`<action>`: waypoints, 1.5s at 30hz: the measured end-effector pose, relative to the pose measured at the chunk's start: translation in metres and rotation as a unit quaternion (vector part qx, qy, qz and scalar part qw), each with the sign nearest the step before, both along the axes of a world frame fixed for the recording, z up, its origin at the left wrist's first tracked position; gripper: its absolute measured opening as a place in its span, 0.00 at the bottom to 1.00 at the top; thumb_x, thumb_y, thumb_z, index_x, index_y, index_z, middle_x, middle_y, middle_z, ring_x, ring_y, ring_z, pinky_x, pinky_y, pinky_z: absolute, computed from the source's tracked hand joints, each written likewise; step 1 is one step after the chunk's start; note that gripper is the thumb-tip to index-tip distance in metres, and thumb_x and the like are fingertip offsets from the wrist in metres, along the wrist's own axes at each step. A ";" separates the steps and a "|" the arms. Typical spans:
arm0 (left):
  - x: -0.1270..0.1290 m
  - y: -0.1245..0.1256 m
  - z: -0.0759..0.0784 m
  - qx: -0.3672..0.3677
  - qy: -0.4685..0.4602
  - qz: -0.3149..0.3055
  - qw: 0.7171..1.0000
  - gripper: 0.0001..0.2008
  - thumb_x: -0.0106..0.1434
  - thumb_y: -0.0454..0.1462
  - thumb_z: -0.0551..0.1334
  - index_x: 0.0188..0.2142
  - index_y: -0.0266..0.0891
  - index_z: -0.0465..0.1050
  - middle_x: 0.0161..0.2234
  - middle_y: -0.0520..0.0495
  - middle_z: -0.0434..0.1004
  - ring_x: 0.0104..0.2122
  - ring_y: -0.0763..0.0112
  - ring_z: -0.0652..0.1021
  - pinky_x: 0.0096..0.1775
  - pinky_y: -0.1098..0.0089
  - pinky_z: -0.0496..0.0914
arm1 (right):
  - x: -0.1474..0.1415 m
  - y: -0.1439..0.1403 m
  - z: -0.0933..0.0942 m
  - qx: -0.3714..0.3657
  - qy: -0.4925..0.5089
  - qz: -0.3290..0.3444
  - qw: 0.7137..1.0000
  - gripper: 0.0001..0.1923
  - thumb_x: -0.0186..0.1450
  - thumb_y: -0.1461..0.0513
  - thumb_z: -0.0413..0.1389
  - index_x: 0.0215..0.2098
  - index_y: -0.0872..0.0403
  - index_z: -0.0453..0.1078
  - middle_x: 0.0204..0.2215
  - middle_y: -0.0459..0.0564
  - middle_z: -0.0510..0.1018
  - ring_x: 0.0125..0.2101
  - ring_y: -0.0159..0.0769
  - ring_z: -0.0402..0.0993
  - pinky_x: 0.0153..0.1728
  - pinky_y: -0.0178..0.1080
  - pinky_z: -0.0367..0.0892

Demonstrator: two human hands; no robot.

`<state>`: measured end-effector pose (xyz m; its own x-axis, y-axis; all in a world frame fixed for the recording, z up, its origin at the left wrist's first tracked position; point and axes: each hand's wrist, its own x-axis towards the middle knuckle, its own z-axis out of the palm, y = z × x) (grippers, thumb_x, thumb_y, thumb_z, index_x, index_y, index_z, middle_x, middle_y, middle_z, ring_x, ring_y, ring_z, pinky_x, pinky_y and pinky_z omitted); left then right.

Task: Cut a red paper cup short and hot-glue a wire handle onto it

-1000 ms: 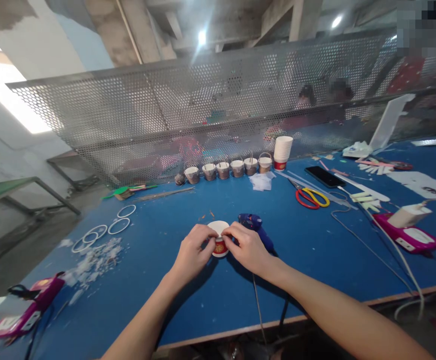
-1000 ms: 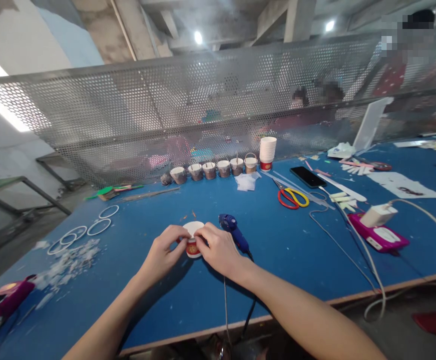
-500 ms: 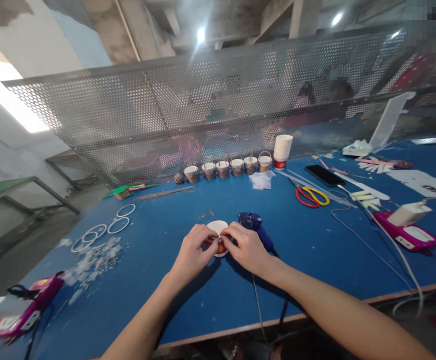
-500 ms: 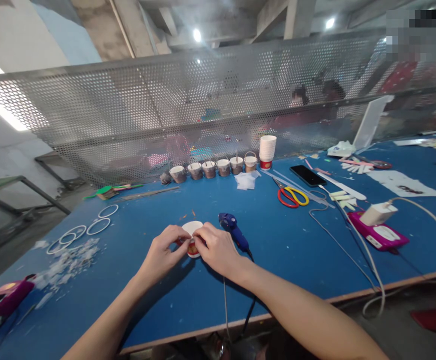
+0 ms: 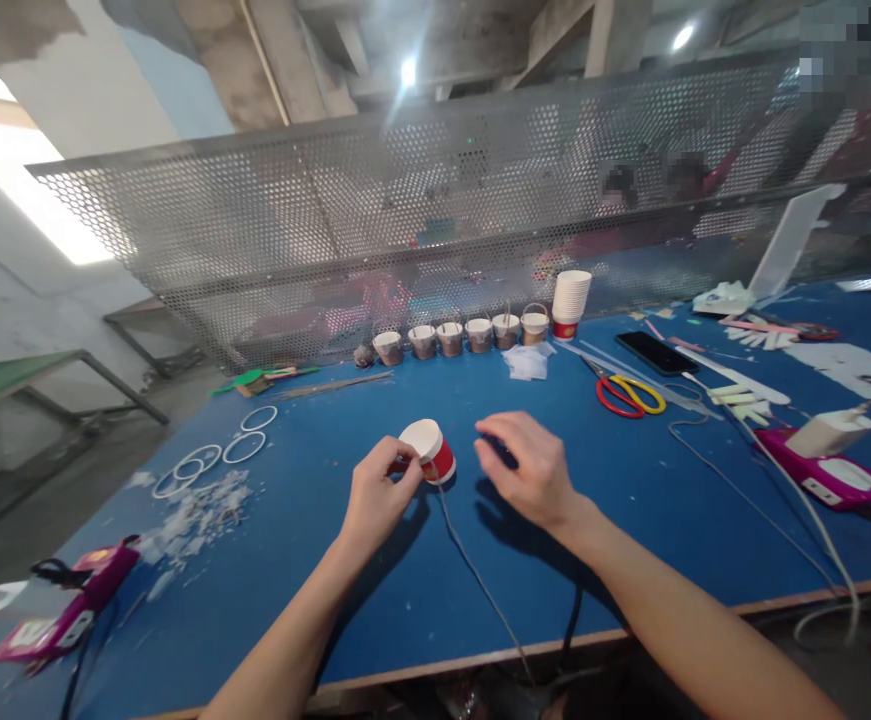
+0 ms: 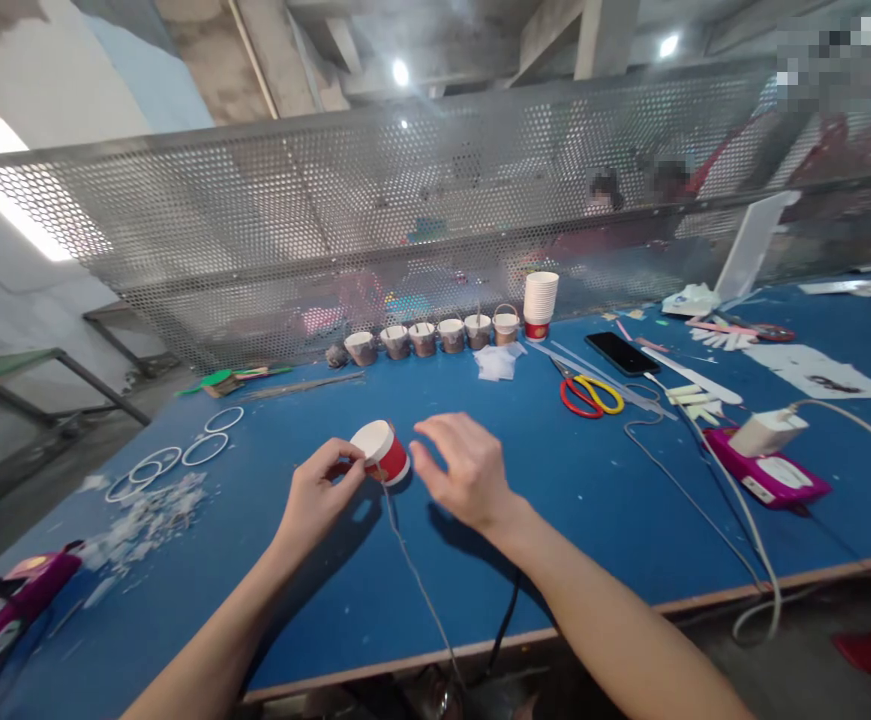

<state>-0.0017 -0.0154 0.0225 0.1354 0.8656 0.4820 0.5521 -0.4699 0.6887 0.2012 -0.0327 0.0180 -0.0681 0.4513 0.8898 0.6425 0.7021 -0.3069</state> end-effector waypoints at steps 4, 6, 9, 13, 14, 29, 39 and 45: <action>0.002 -0.001 0.001 -0.003 -0.013 0.008 1.000 0.05 0.55 0.38 0.57 0.25 0.41 0.69 0.25 0.52 0.74 0.26 0.72 0.74 0.31 0.72 0.71 | 0.043 0.015 0.016 -0.173 0.047 -0.124 0.976 0.09 0.60 0.66 0.50 0.37 0.54 0.71 0.32 0.52 0.79 0.33 0.39 0.76 0.37 0.41 0.69; 0.002 -0.001 0.001 -0.004 -0.021 0.009 1.000 0.04 0.54 0.38 0.58 0.26 0.41 0.68 0.25 0.53 0.74 0.26 0.72 0.74 0.31 0.72 0.71 | 0.063 0.021 0.022 -0.364 -0.014 -0.107 0.925 0.12 0.58 0.64 0.52 0.39 0.54 0.72 0.37 0.53 0.80 0.36 0.41 0.76 0.38 0.41 0.68; 0.002 0.000 0.001 0.003 -0.028 0.006 1.000 0.04 0.55 0.38 0.58 0.26 0.41 0.68 0.25 0.52 0.73 0.26 0.72 0.74 0.31 0.71 0.71 | 0.080 0.025 0.024 -0.526 -0.118 -0.015 0.842 0.14 0.55 0.60 0.58 0.40 0.54 0.73 0.42 0.55 0.80 0.40 0.43 0.76 0.38 0.39 0.68; 0.001 0.000 0.001 0.028 -0.024 -0.003 0.999 0.05 0.56 0.38 0.58 0.25 0.40 0.69 0.25 0.52 0.72 0.26 0.72 0.73 0.31 0.72 0.70 | 0.073 0.028 0.013 -0.554 -0.156 0.024 0.818 0.16 0.51 0.53 0.65 0.32 0.54 0.73 0.32 0.53 0.81 0.32 0.43 0.76 0.29 0.37 0.64; 0.001 0.000 0.001 0.033 -0.023 -0.006 0.999 0.05 0.56 0.38 0.58 0.25 0.40 0.69 0.25 0.52 0.72 0.25 0.72 0.73 0.31 0.72 0.70 | 0.068 0.029 0.009 -0.558 -0.159 0.024 0.814 0.16 0.51 0.51 0.65 0.30 0.54 0.73 0.30 0.52 0.80 0.30 0.42 0.75 0.28 0.36 0.63; -0.002 0.005 -0.005 0.017 -0.026 0.024 0.999 0.05 0.56 0.37 0.57 0.26 0.40 0.69 0.26 0.52 0.72 0.27 0.71 0.73 0.31 0.72 0.70 | 0.009 0.017 -0.011 -0.461 0.078 0.066 0.881 0.07 0.61 0.59 0.51 0.33 0.53 0.67 0.18 0.41 0.70 0.19 0.31 0.67 0.23 0.32 0.62; -0.004 0.008 -0.004 0.001 -0.040 0.040 0.998 0.06 0.56 0.38 0.57 0.25 0.40 0.69 0.25 0.52 0.73 0.26 0.73 0.73 0.31 0.73 0.69 | -0.010 -0.007 -0.016 -0.310 0.074 0.161 0.934 0.10 0.61 0.58 0.53 0.24 0.52 0.60 0.18 0.41 0.64 0.19 0.28 0.57 0.21 0.32 0.57; -0.003 0.007 -0.004 -0.009 -0.049 0.036 0.998 0.06 0.57 0.38 0.58 0.26 0.40 0.70 0.26 0.52 0.73 0.27 0.72 0.75 0.32 0.72 0.70 | -0.012 -0.005 -0.018 -0.255 0.027 0.141 0.956 0.11 0.63 0.59 0.52 0.24 0.51 0.60 0.18 0.42 0.67 0.18 0.28 0.58 0.22 0.32 0.58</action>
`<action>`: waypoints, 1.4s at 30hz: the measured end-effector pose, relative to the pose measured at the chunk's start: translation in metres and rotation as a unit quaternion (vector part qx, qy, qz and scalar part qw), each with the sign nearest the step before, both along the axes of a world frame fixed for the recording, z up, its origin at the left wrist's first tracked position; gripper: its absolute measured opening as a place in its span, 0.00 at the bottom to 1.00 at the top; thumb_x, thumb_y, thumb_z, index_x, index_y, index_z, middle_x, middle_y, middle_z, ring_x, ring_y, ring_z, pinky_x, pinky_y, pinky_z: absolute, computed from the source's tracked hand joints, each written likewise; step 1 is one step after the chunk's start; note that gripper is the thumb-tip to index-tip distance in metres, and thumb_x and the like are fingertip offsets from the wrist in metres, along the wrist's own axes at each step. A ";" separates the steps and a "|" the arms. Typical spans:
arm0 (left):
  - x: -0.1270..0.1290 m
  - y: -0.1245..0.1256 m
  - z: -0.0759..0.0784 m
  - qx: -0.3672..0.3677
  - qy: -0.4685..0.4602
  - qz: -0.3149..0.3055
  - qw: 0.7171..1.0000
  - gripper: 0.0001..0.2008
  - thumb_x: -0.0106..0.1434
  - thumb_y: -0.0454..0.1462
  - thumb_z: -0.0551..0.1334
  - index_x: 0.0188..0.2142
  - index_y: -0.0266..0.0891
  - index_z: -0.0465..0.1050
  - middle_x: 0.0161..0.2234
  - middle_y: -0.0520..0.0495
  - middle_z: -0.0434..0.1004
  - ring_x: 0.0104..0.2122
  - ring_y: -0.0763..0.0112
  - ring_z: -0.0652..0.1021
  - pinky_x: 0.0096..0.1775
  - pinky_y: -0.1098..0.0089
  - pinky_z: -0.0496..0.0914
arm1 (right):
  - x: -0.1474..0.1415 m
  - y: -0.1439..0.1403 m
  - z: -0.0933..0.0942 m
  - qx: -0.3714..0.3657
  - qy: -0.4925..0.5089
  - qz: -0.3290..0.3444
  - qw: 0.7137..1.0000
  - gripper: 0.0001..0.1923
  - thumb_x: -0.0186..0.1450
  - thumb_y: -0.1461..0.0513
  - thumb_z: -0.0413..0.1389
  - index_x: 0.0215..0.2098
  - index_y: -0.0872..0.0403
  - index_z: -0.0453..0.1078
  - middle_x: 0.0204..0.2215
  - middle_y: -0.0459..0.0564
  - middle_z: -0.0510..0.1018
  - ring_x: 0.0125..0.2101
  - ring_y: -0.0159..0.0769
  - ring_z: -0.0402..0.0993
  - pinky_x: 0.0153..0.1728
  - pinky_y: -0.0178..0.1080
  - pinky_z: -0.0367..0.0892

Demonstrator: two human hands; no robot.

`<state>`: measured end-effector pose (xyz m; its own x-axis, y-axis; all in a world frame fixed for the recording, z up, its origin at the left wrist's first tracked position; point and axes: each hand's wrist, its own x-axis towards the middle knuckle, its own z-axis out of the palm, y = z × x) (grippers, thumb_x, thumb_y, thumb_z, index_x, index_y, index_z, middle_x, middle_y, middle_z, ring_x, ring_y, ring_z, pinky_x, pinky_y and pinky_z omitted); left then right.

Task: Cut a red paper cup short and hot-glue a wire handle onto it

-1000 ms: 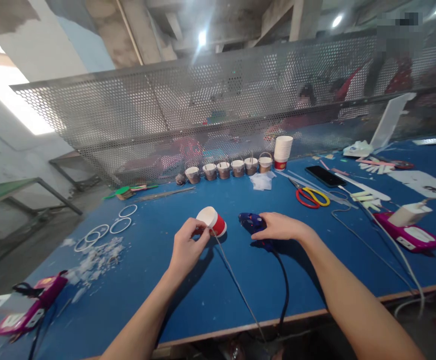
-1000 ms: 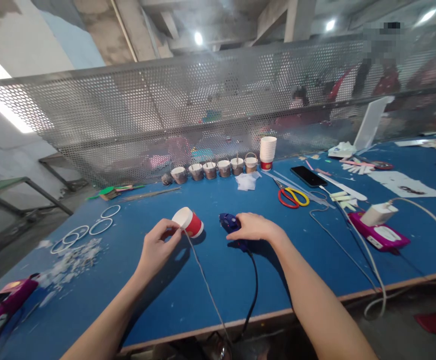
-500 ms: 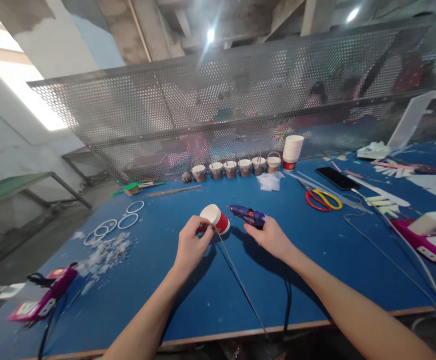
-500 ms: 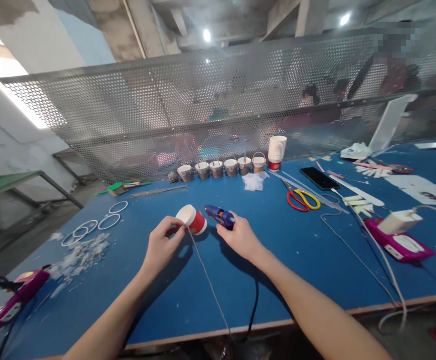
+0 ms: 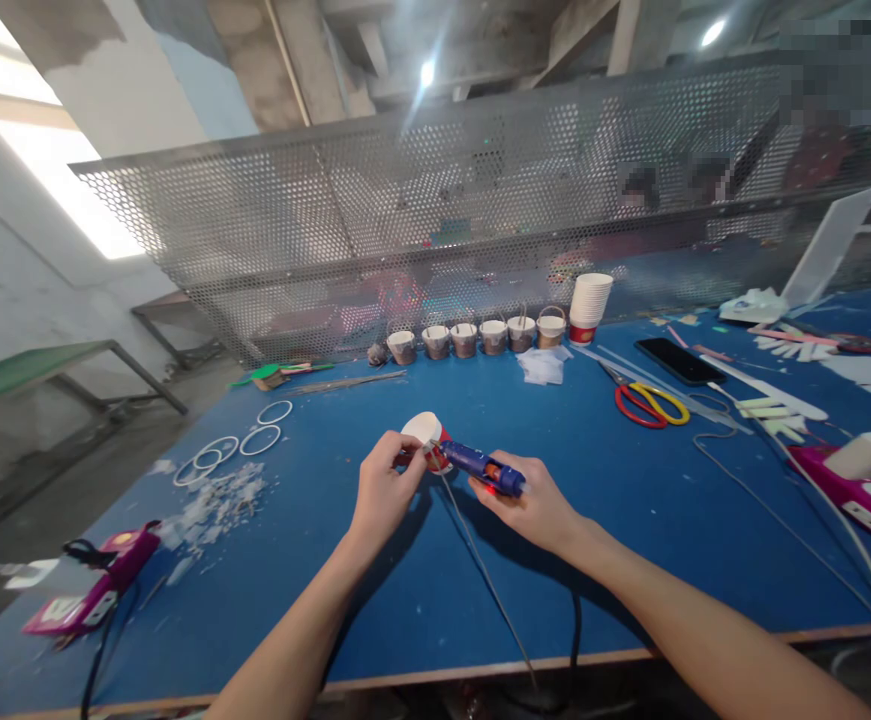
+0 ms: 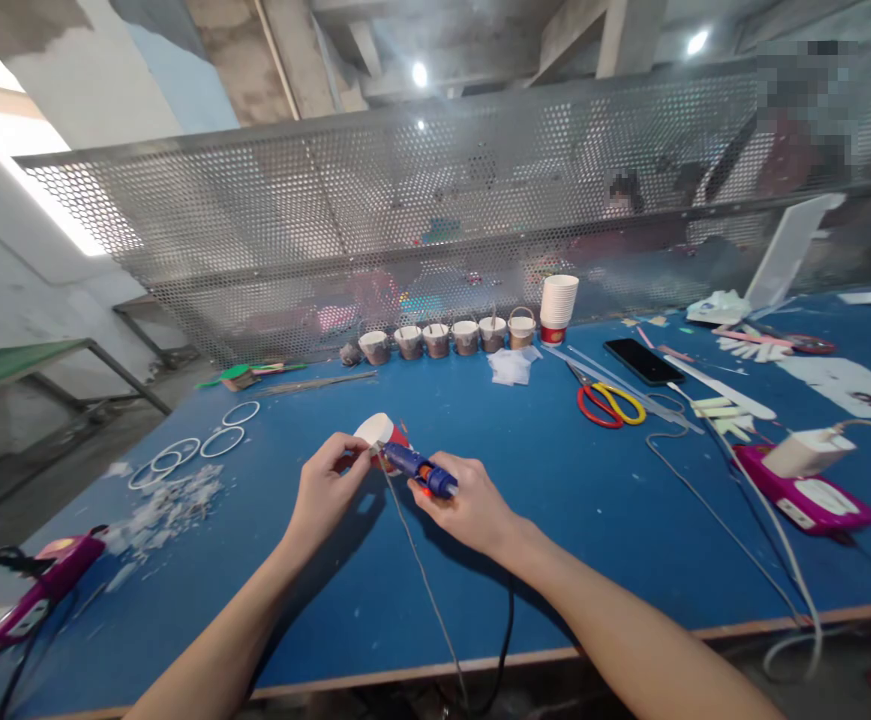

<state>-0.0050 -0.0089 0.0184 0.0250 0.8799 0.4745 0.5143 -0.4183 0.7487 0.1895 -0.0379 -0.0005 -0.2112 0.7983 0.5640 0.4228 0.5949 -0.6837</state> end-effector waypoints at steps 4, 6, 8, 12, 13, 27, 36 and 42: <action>0.001 -0.001 0.001 -0.007 0.000 -0.007 1.000 0.06 0.57 0.38 0.58 0.26 0.39 0.70 0.26 0.52 0.73 0.27 0.72 0.75 0.32 0.72 0.70 | -0.001 -0.001 -0.001 0.027 -0.015 0.006 1.000 0.10 0.64 0.60 0.52 0.25 0.51 0.61 0.19 0.43 0.68 0.19 0.29 0.61 0.24 0.33 0.59; 0.001 -0.002 0.001 -0.004 0.001 -0.009 1.000 0.06 0.57 0.37 0.57 0.26 0.39 0.70 0.26 0.52 0.73 0.26 0.72 0.74 0.31 0.72 0.69 | -0.002 -0.002 -0.002 0.032 -0.025 0.012 0.999 0.09 0.64 0.60 0.52 0.25 0.51 0.62 0.20 0.43 0.69 0.19 0.30 0.62 0.24 0.33 0.59; 0.001 -0.002 0.001 -0.001 0.001 -0.008 1.000 0.06 0.57 0.37 0.57 0.26 0.40 0.70 0.25 0.52 0.73 0.25 0.73 0.74 0.31 0.72 0.69 | -0.003 -0.002 -0.003 0.040 -0.033 0.014 0.999 0.09 0.64 0.61 0.52 0.25 0.52 0.62 0.20 0.44 0.70 0.20 0.30 0.63 0.24 0.33 0.59; 0.001 -0.002 0.003 -0.001 0.006 -0.004 1.000 0.06 0.57 0.37 0.58 0.25 0.39 0.70 0.25 0.52 0.73 0.26 0.72 0.75 0.32 0.72 0.70 | -0.002 -0.001 -0.005 0.046 -0.032 0.006 0.998 0.09 0.64 0.61 0.51 0.26 0.52 0.63 0.21 0.45 0.71 0.20 0.30 0.63 0.24 0.34 0.59; 0.001 -0.002 0.003 -0.002 0.007 -0.005 1.000 0.06 0.57 0.37 0.58 0.25 0.39 0.70 0.25 0.52 0.73 0.26 0.72 0.75 0.32 0.72 0.70 | -0.001 -0.001 -0.005 0.045 -0.032 0.005 0.998 0.08 0.64 0.61 0.51 0.26 0.52 0.63 0.21 0.45 0.71 0.20 0.30 0.63 0.24 0.34 0.60; 0.001 -0.003 0.003 0.005 0.012 -0.005 1.000 0.06 0.57 0.36 0.57 0.25 0.40 0.70 0.25 0.52 0.73 0.26 0.72 0.74 0.31 0.72 0.69 | 0.001 0.000 -0.005 0.052 -0.045 -0.003 0.998 0.09 0.65 0.61 0.51 0.26 0.52 0.63 0.21 0.45 0.72 0.20 0.31 0.64 0.25 0.34 0.60; 0.000 -0.003 0.004 -0.012 0.009 -0.006 1.000 0.06 0.57 0.36 0.57 0.25 0.40 0.70 0.24 0.52 0.74 0.26 0.72 0.74 0.31 0.72 0.69 | 0.003 0.001 -0.008 0.051 -0.076 0.008 0.996 0.10 0.66 0.58 0.50 0.27 0.52 0.63 0.22 0.46 0.72 0.21 0.32 0.66 0.25 0.34 0.61; 0.000 -0.002 0.004 -0.012 0.007 0.001 1.000 0.06 0.55 0.36 0.57 0.24 0.40 0.70 0.24 0.53 0.73 0.25 0.72 0.73 0.31 0.72 0.69 | 0.006 0.002 -0.005 0.036 -0.055 -0.003 0.998 0.09 0.65 0.60 0.50 0.27 0.52 0.63 0.22 0.46 0.73 0.21 0.31 0.66 0.26 0.34 0.62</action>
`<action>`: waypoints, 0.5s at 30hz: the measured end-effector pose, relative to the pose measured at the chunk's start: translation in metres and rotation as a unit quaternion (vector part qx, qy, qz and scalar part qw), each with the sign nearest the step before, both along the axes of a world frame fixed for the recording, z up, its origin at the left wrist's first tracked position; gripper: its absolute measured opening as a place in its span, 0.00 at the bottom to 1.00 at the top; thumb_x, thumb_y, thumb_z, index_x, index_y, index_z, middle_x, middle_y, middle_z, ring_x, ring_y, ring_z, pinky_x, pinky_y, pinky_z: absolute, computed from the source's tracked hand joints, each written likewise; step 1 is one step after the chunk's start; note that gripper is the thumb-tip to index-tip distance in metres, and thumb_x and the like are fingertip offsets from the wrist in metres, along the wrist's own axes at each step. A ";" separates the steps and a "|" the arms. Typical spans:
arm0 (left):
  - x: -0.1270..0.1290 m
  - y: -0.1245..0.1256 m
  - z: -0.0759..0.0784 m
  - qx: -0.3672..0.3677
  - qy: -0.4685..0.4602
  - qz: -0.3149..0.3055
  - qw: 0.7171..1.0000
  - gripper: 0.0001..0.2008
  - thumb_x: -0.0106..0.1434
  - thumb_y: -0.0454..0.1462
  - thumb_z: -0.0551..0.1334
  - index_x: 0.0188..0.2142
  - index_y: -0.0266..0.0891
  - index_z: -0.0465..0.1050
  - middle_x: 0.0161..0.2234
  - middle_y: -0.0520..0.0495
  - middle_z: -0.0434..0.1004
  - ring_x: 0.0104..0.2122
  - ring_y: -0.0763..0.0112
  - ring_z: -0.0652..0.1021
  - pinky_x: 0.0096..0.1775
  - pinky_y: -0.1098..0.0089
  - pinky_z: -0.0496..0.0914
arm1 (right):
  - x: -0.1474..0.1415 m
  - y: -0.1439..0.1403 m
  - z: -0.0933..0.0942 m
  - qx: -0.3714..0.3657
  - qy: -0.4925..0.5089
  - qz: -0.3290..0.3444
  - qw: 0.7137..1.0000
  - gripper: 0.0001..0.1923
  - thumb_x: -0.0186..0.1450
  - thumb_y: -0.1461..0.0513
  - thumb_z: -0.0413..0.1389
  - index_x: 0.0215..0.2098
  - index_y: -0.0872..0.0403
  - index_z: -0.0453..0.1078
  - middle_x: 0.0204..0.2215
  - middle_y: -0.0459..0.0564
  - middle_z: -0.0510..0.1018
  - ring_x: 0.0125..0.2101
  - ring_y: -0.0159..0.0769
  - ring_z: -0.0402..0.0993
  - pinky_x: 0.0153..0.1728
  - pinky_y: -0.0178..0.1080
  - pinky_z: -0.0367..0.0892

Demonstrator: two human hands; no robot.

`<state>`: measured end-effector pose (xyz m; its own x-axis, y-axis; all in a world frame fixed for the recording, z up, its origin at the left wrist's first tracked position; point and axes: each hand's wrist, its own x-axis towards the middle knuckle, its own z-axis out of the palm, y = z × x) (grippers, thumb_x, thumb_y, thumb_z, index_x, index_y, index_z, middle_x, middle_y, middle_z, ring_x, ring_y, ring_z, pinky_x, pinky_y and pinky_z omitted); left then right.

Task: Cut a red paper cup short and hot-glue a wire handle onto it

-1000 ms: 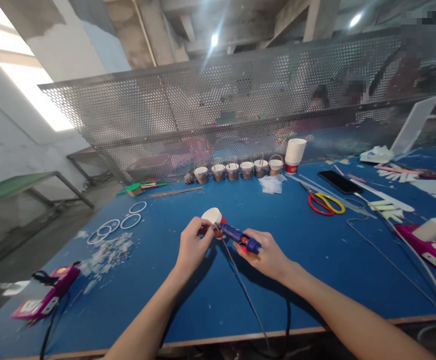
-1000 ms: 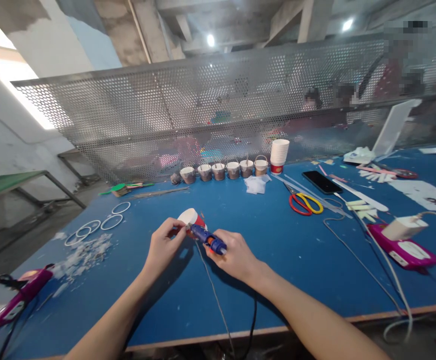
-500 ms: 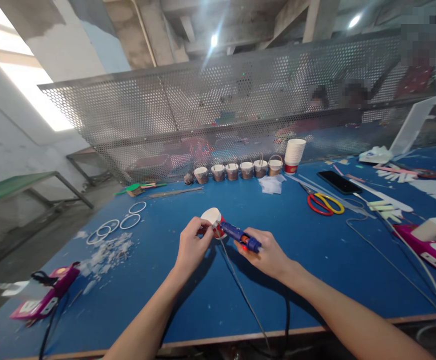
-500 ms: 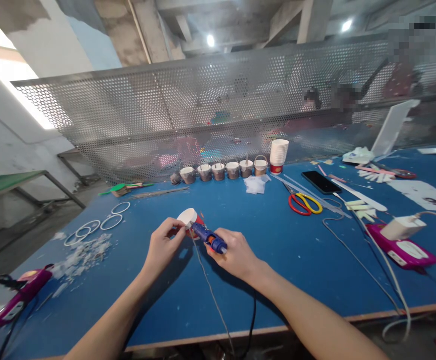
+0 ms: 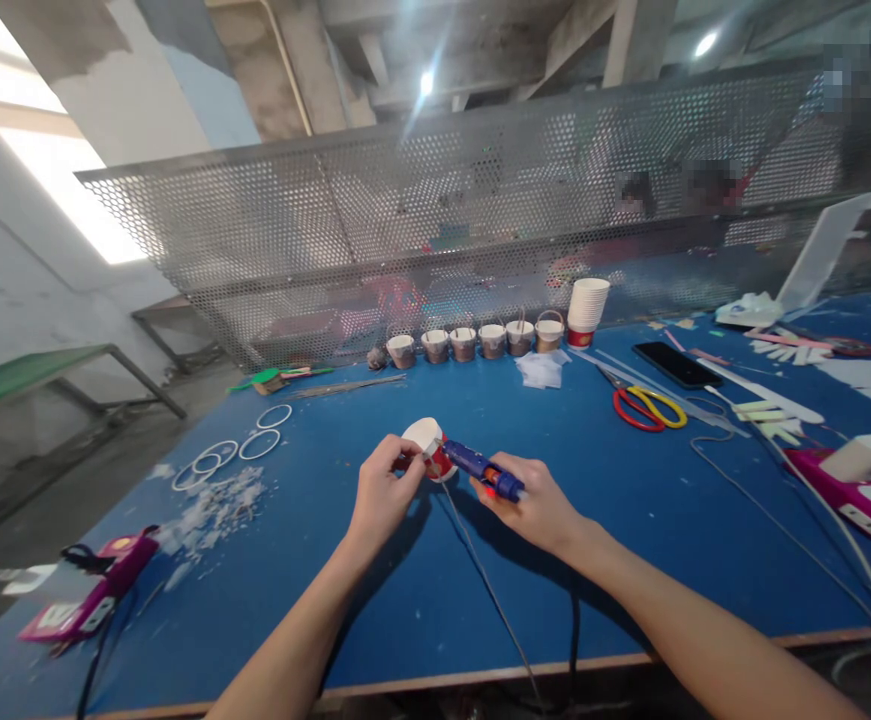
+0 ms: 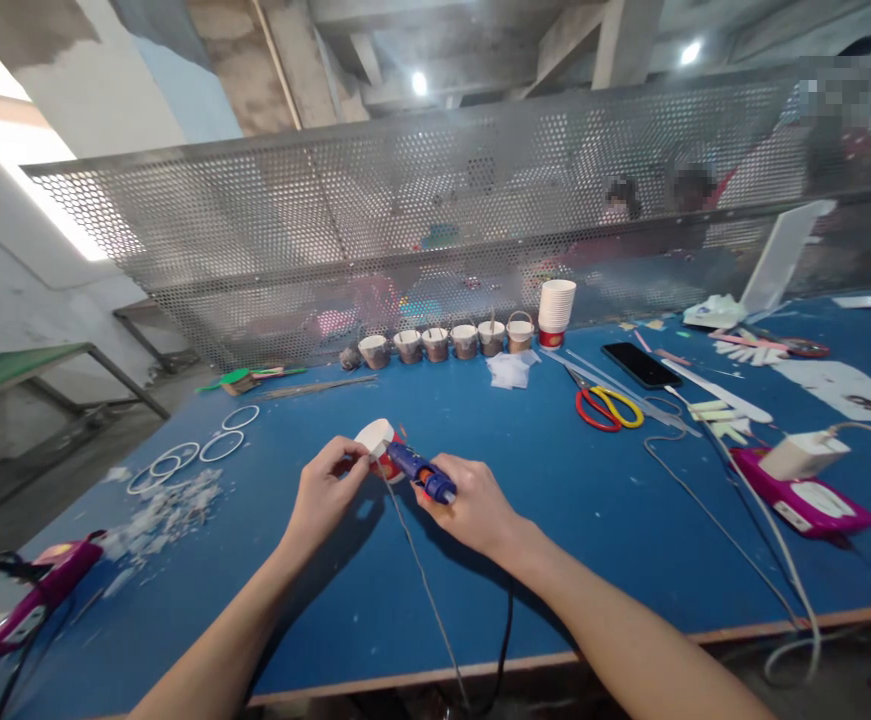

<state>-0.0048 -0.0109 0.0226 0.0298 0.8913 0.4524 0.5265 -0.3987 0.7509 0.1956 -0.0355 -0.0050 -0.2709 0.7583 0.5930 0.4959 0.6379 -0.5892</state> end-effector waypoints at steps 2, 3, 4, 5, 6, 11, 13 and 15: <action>0.000 0.000 0.001 -0.004 -0.004 -0.002 1.000 0.06 0.55 0.36 0.57 0.23 0.40 0.69 0.23 0.53 0.73 0.25 0.72 0.73 0.30 0.73 0.68 | -0.001 -0.001 0.000 0.007 -0.007 0.003 1.000 0.10 0.66 0.59 0.50 0.26 0.52 0.63 0.22 0.46 0.72 0.21 0.31 0.65 0.25 0.34 0.61; 0.000 0.000 0.002 -0.008 -0.006 -0.003 1.000 0.06 0.55 0.36 0.57 0.23 0.40 0.69 0.23 0.53 0.72 0.24 0.73 0.72 0.30 0.73 0.68 | -0.001 -0.001 -0.001 0.010 -0.014 0.009 1.000 0.10 0.66 0.58 0.50 0.26 0.52 0.63 0.22 0.46 0.72 0.21 0.32 0.66 0.25 0.34 0.61; 0.000 0.000 0.002 -0.012 -0.007 -0.004 1.000 0.06 0.55 0.37 0.57 0.23 0.40 0.69 0.23 0.53 0.72 0.24 0.73 0.72 0.29 0.73 0.68 | -0.002 -0.002 -0.001 0.011 -0.020 0.016 1.000 0.11 0.66 0.58 0.50 0.26 0.52 0.63 0.22 0.47 0.72 0.21 0.32 0.66 0.25 0.34 0.61; -0.001 0.000 0.002 -0.016 -0.007 -0.004 1.000 0.06 0.55 0.37 0.57 0.23 0.40 0.69 0.23 0.53 0.72 0.24 0.73 0.72 0.29 0.73 0.68 | -0.002 -0.002 -0.001 0.012 -0.026 0.023 0.999 0.11 0.66 0.57 0.50 0.27 0.52 0.63 0.22 0.47 0.73 0.22 0.32 0.67 0.25 0.34 0.61; -0.001 0.001 0.003 -0.019 -0.008 -0.005 1.000 0.06 0.55 0.37 0.57 0.23 0.40 0.69 0.23 0.54 0.72 0.24 0.73 0.71 0.29 0.73 0.67 | -0.002 -0.002 -0.001 0.011 -0.027 0.028 0.999 0.11 0.66 0.57 0.50 0.27 0.52 0.63 0.22 0.47 0.73 0.22 0.33 0.67 0.26 0.34 0.61; -0.003 0.002 0.003 -0.027 -0.013 -0.010 0.999 0.07 0.54 0.38 0.57 0.23 0.39 0.69 0.23 0.54 0.70 0.23 0.74 0.70 0.28 0.74 0.66 | 0.002 0.000 0.003 -0.014 0.007 0.008 1.000 0.10 0.65 0.58 0.50 0.27 0.52 0.63 0.22 0.47 0.73 0.21 0.32 0.67 0.26 0.35 0.62; -0.003 0.002 0.003 -0.031 -0.015 -0.014 0.999 0.06 0.53 0.37 0.57 0.23 0.39 0.69 0.23 0.53 0.70 0.23 0.74 0.70 0.28 0.74 0.65 | 0.003 0.000 0.005 -0.021 0.014 0.008 1.000 0.09 0.65 0.59 0.51 0.26 0.52 0.63 0.22 0.47 0.74 0.21 0.32 0.67 0.25 0.34 0.62; -0.003 0.001 0.004 -0.035 -0.018 -0.016 0.999 0.06 0.53 0.37 0.57 0.23 0.39 0.69 0.22 0.54 0.70 0.23 0.74 0.70 0.28 0.74 0.65 | 0.003 -0.001 0.005 -0.021 0.011 0.014 1.000 0.09 0.65 0.59 0.51 0.26 0.52 0.63 0.22 0.47 0.74 0.21 0.32 0.67 0.25 0.34 0.62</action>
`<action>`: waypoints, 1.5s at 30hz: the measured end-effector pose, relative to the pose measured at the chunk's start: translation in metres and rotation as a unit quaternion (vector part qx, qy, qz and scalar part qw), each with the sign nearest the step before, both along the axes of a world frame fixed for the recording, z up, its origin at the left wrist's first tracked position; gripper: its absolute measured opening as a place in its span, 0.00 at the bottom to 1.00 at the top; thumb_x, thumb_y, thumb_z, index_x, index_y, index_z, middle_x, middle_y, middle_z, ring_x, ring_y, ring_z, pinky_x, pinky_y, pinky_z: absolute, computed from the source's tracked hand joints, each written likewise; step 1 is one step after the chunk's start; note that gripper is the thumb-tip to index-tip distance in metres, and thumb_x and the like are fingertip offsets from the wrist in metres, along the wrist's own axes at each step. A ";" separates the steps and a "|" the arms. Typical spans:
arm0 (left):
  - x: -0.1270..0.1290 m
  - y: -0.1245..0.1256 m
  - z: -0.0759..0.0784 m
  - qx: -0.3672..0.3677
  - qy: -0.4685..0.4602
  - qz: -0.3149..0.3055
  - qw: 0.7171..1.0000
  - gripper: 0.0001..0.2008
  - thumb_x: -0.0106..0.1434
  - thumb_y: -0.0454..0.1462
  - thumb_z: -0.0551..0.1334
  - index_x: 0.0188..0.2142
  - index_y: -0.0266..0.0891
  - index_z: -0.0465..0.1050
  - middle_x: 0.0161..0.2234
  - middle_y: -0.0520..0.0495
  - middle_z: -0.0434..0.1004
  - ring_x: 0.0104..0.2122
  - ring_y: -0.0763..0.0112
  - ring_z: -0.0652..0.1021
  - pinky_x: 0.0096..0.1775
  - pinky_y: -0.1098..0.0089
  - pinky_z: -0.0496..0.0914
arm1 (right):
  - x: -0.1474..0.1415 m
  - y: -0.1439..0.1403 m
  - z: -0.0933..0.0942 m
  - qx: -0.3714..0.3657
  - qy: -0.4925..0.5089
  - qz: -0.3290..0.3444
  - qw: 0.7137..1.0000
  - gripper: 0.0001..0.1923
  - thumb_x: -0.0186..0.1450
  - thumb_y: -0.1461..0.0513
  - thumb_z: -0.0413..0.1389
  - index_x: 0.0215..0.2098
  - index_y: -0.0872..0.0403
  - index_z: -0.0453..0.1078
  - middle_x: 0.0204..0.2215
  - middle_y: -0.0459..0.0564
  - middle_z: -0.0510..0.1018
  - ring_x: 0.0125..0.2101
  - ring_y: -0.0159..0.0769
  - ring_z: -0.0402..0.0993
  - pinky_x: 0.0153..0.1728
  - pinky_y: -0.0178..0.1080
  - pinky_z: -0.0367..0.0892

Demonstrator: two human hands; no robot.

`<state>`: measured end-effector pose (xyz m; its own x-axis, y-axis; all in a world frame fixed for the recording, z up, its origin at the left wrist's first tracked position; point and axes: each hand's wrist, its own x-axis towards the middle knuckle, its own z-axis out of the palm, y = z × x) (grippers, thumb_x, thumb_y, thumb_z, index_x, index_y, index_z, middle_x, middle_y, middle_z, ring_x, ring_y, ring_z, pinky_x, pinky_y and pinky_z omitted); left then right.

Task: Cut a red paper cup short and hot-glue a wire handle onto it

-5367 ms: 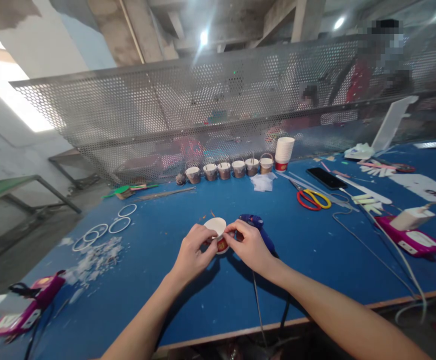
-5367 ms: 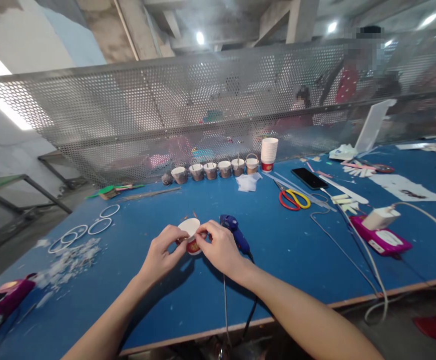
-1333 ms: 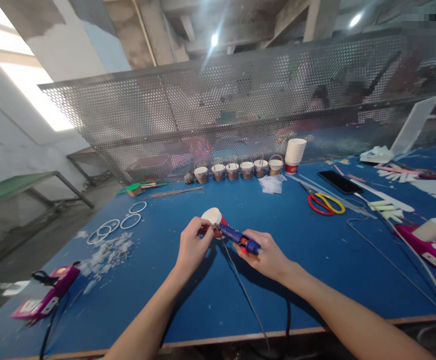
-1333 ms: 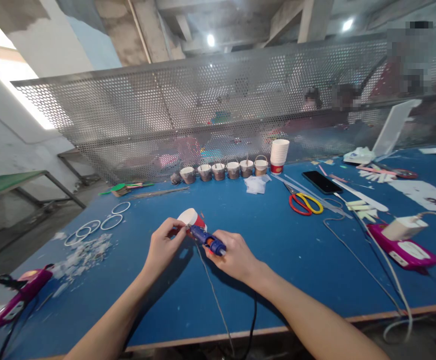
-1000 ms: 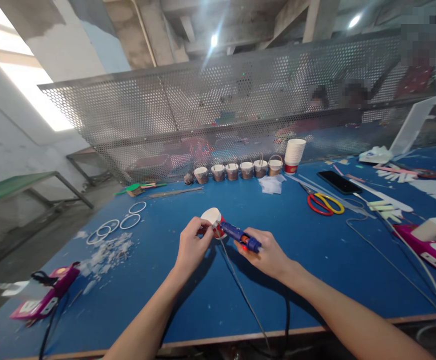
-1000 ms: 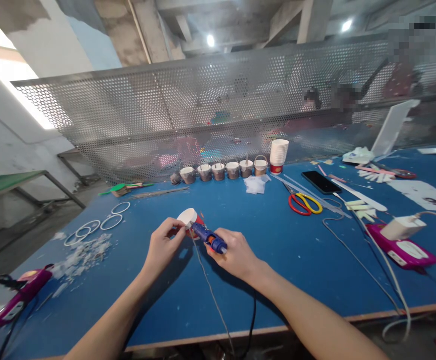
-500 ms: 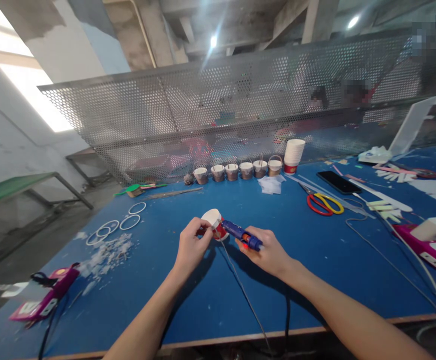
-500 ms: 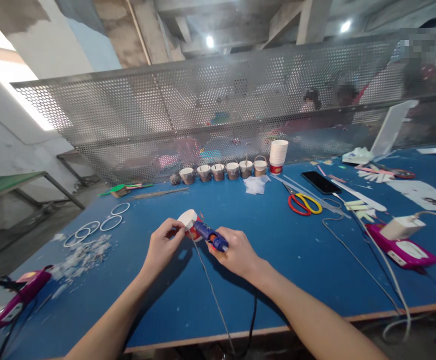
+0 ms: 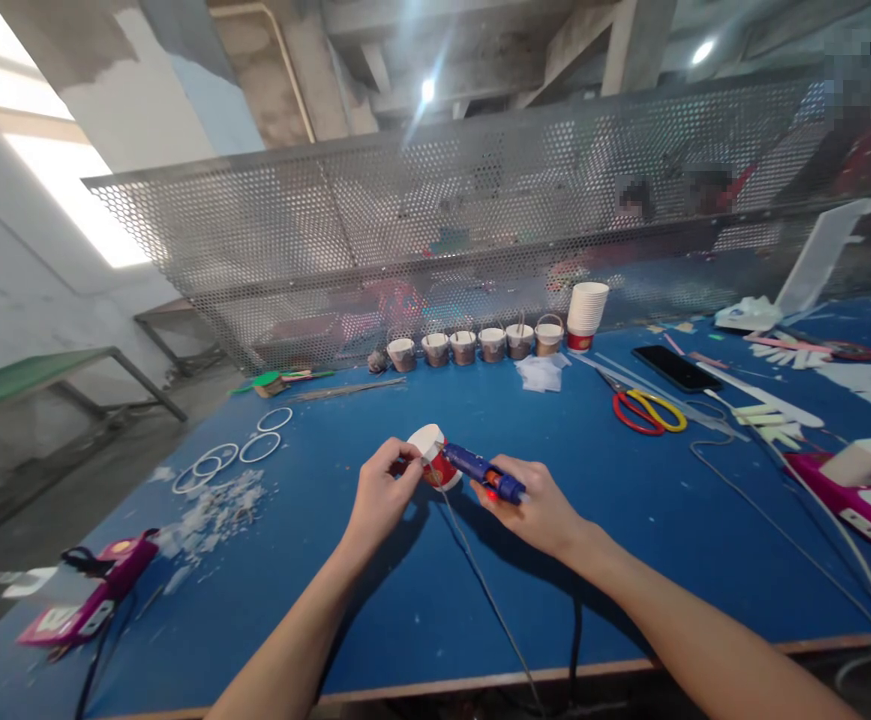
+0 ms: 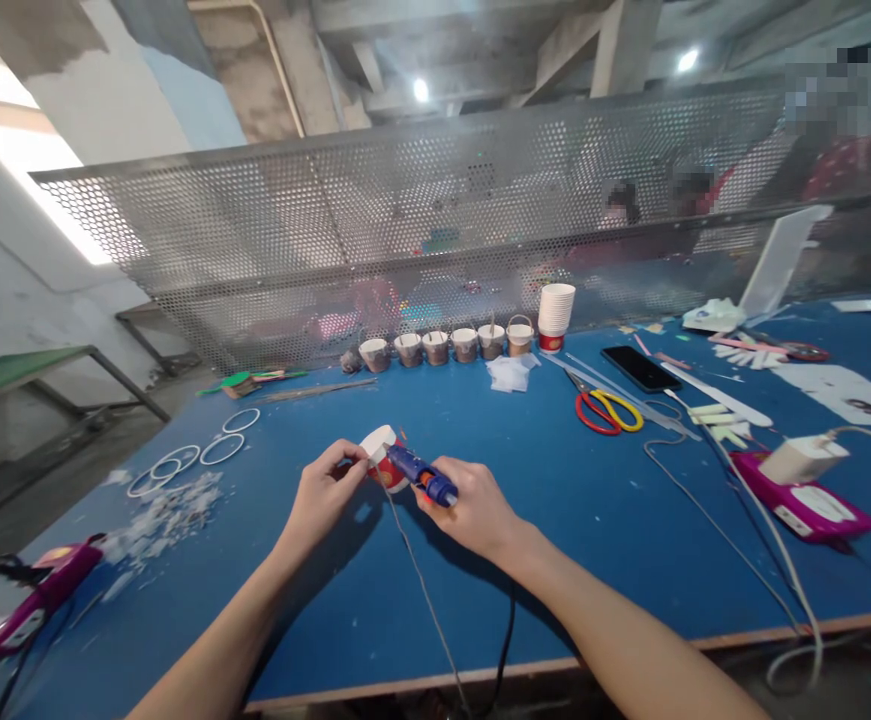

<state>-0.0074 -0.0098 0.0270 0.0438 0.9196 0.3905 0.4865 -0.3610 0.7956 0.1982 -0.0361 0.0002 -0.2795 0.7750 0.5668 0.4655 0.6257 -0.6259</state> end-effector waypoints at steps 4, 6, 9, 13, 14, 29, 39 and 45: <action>0.000 0.000 0.001 -0.007 -0.004 0.002 1.000 0.07 0.54 0.38 0.57 0.22 0.39 0.69 0.22 0.54 0.70 0.24 0.74 0.70 0.28 0.74 0.65 | -0.005 -0.003 -0.004 0.014 -0.013 0.022 1.000 0.10 0.65 0.58 0.51 0.26 0.52 0.63 0.22 0.47 0.73 0.21 0.32 0.66 0.26 0.34 0.61; 0.000 0.000 0.001 -0.015 -0.003 0.004 1.000 0.07 0.53 0.38 0.57 0.23 0.39 0.69 0.23 0.53 0.70 0.24 0.73 0.70 0.29 0.74 0.65 | -0.007 -0.004 -0.007 0.029 -0.021 0.024 0.999 0.10 0.65 0.58 0.51 0.26 0.52 0.63 0.22 0.47 0.72 0.21 0.31 0.65 0.25 0.34 0.60; -0.001 0.000 0.000 -0.025 0.000 0.007 1.000 0.07 0.54 0.38 0.57 0.23 0.39 0.69 0.23 0.53 0.70 0.25 0.73 0.71 0.30 0.73 0.65 | -0.007 -0.003 -0.008 0.028 -0.021 0.026 0.999 0.09 0.64 0.59 0.51 0.27 0.53 0.63 0.22 0.47 0.72 0.21 0.32 0.65 0.25 0.34 0.60; -0.001 0.000 0.000 -0.019 0.001 0.010 1.000 0.07 0.54 0.38 0.57 0.23 0.39 0.69 0.23 0.54 0.70 0.24 0.74 0.70 0.29 0.74 0.64 | -0.003 -0.001 -0.005 0.008 0.002 0.007 1.000 0.08 0.64 0.60 0.52 0.26 0.52 0.64 0.22 0.47 0.73 0.21 0.31 0.65 0.25 0.34 0.61; -0.001 0.000 0.000 -0.018 0.000 0.008 1.000 0.07 0.54 0.38 0.57 0.23 0.39 0.69 0.23 0.54 0.70 0.24 0.74 0.69 0.29 0.74 0.64 | -0.002 0.000 -0.005 0.009 0.007 -0.001 1.000 0.09 0.64 0.60 0.52 0.26 0.52 0.64 0.22 0.47 0.73 0.20 0.31 0.65 0.25 0.34 0.60; -0.001 0.001 -0.001 -0.010 -0.004 -0.002 1.000 0.07 0.53 0.38 0.57 0.22 0.39 0.68 0.22 0.53 0.70 0.23 0.74 0.70 0.28 0.74 0.66 | -0.004 -0.001 -0.005 0.012 -0.001 0.011 1.000 0.10 0.65 0.60 0.51 0.26 0.53 0.64 0.21 0.47 0.73 0.20 0.32 0.67 0.25 0.34 0.61; -0.003 0.003 -0.004 -0.013 -0.010 -0.002 1.000 0.07 0.53 0.38 0.56 0.22 0.39 0.68 0.22 0.53 0.69 0.23 0.74 0.70 0.29 0.73 0.65 | -0.008 -0.002 -0.006 0.041 0.002 0.010 0.999 0.11 0.64 0.60 0.51 0.24 0.52 0.63 0.20 0.45 0.70 0.19 0.30 0.62 0.23 0.32 0.58; -0.003 0.003 -0.006 -0.010 -0.019 -0.011 1.000 0.06 0.52 0.38 0.56 0.22 0.40 0.67 0.23 0.53 0.68 0.24 0.73 0.69 0.28 0.73 0.64 | -0.003 0.003 -0.002 -0.018 0.051 -0.031 0.998 0.12 0.62 0.59 0.53 0.22 0.53 0.63 0.17 0.43 0.67 0.18 0.28 0.60 0.22 0.32 0.58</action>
